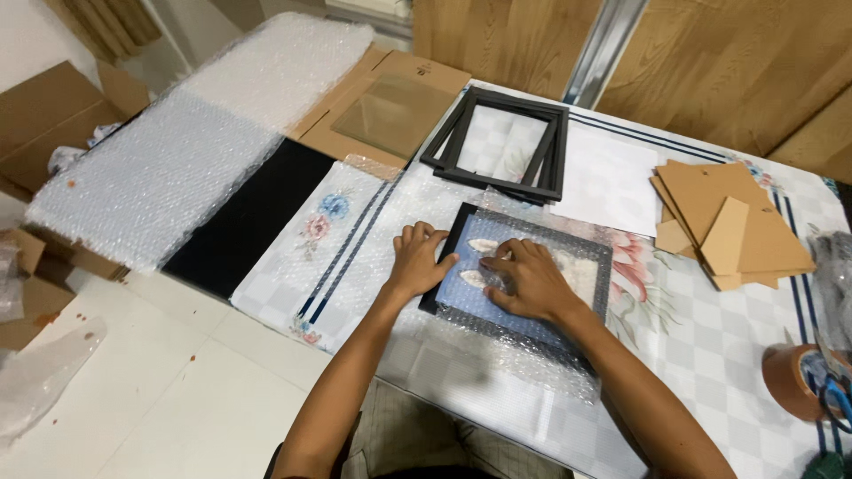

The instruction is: The person places a piece of artwork on bubble wrap, wipes the surface with a cloth, and applies tape to the edges of the wrap using scissors to cut the tape.

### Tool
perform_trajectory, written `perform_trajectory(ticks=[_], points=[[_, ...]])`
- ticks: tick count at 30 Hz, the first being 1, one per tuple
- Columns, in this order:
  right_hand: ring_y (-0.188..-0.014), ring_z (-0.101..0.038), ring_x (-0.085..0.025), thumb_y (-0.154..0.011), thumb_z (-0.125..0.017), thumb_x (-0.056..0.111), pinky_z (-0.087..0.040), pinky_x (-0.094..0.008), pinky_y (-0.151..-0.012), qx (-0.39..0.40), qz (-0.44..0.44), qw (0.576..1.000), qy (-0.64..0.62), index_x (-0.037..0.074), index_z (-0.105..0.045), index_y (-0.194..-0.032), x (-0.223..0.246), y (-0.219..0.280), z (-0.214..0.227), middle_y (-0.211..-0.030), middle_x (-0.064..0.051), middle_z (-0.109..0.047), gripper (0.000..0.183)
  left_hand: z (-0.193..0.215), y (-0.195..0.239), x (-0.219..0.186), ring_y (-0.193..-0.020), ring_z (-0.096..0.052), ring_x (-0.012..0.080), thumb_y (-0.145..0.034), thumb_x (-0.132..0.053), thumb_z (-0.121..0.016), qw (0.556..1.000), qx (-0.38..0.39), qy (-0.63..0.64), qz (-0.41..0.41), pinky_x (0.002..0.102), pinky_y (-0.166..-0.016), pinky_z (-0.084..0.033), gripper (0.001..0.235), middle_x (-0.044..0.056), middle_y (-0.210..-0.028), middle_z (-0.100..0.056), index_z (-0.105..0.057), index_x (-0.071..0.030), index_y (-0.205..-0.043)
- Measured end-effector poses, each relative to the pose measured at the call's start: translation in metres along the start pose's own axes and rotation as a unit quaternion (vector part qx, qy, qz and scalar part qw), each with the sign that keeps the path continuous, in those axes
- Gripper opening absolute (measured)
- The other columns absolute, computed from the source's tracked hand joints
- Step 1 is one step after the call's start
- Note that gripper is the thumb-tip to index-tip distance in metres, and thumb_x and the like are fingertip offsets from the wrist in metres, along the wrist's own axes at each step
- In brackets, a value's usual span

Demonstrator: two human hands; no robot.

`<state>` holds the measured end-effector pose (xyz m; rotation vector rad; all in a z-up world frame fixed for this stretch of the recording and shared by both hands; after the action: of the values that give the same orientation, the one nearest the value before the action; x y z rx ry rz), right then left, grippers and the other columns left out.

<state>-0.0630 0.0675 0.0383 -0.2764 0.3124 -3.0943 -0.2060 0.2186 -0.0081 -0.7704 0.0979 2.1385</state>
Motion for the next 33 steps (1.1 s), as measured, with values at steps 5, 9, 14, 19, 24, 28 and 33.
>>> perform_trajectory(ticks=[5,9,14,19,24,28,33], points=[[-0.104,-0.066,-0.031,-0.075,-0.077,0.052,-0.049,-0.052,-0.102,0.006,0.021,1.0,-0.01,0.025,-0.081,-0.112,-0.008,-0.013,-0.006,-0.112,-0.007,-0.066,0.046,0.003,0.007,-0.002,-0.121,-0.048,0.0334,-0.099,-0.041,-0.064,0.999,-0.035,-0.003,-0.022,0.05,-0.102,-0.036,0.046,0.009,-0.122,-0.051,-0.067,-0.013,-0.135],[-0.105,-0.069,-0.033,-0.087,-0.073,0.047,-0.052,-0.048,-0.097,-0.036,0.039,0.998,-0.041,0.022,-0.082,-0.108,0.024,-0.048,0.007,-0.112,-0.009,-0.07,0.034,0.024,0.005,0.018,-0.119,-0.055,0.0357,-0.101,-0.034,-0.065,0.994,-0.105,-0.01,-0.015,0.053,-0.1,-0.043,0.039,0.011,-0.121,-0.058,-0.07,-0.01,-0.131],[-0.106,-0.07,-0.033,-0.087,-0.076,0.038,-0.054,-0.046,-0.095,-0.012,0.063,0.994,-0.084,0.017,-0.081,-0.107,0.073,-0.114,-0.029,-0.109,-0.01,-0.073,0.029,0.081,0.02,0.072,-0.118,-0.056,0.0393,-0.095,-0.027,-0.071,0.969,-0.203,-0.103,0.093,0.056,-0.096,-0.045,0.029,0.013,-0.119,-0.061,-0.075,-0.011,-0.12],[-0.107,-0.07,-0.033,-0.092,-0.07,0.033,-0.056,-0.045,-0.092,0.037,0.073,0.991,-0.11,0.013,-0.079,-0.116,0.121,-0.155,-0.05,-0.108,-0.012,-0.073,0.033,0.1,0.039,0.13,-0.135,-0.041,0.0434,-0.1,-0.024,-0.067,0.943,-0.217,-0.131,0.214,0.054,-0.107,-0.037,0.037,0.023,-0.137,-0.052,-0.069,-0.003,-0.13],[-0.102,-0.071,-0.03,-0.089,-0.073,0.033,-0.057,-0.044,-0.086,0.065,0.04,0.995,-0.071,0.016,-0.076,-0.119,0.127,-0.17,-0.069,-0.107,-0.009,-0.071,0.034,0.098,0.045,0.15,-0.137,-0.047,0.0433,-0.093,-0.036,-0.076,0.934,-0.22,-0.17,0.224,0.054,-0.108,-0.04,0.049,0.025,-0.134,-0.058,-0.066,-0.005,-0.13],[-0.108,-0.069,-0.037,-0.089,-0.074,0.026,-0.056,-0.049,-0.092,0.064,0.03,0.991,-0.114,0.012,-0.075,-0.116,0.13,-0.163,-0.057,-0.107,-0.014,-0.071,0.031,0.107,0.045,0.15,-0.128,-0.055,0.0374,-0.091,-0.038,-0.076,0.931,-0.235,-0.173,0.221,0.055,-0.112,-0.036,0.055,0.018,-0.124,-0.064,-0.063,-0.007,-0.134],[-0.109,-0.068,-0.037,-0.088,-0.076,0.025,-0.057,-0.049,-0.094,0.035,0.021,0.988,-0.146,0.013,-0.074,-0.113,0.12,-0.162,-0.072,-0.106,-0.012,-0.07,0.028,0.125,0.038,0.163,-0.116,-0.065,0.0404,-0.092,-0.021,-0.074,0.932,-0.202,-0.126,0.275,0.062,-0.108,-0.035,0.06,0.018,-0.114,-0.071,-0.05,-0.006,-0.145]])
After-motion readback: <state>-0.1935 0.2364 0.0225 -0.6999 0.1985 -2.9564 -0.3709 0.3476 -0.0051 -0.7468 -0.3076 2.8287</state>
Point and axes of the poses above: each hand's wrist, its own y-axis away from the middle knuckle, its own z-axis out of the back of the hand, x = y × z, the point moved 7 cm from there along -y, towards the middle knuckle
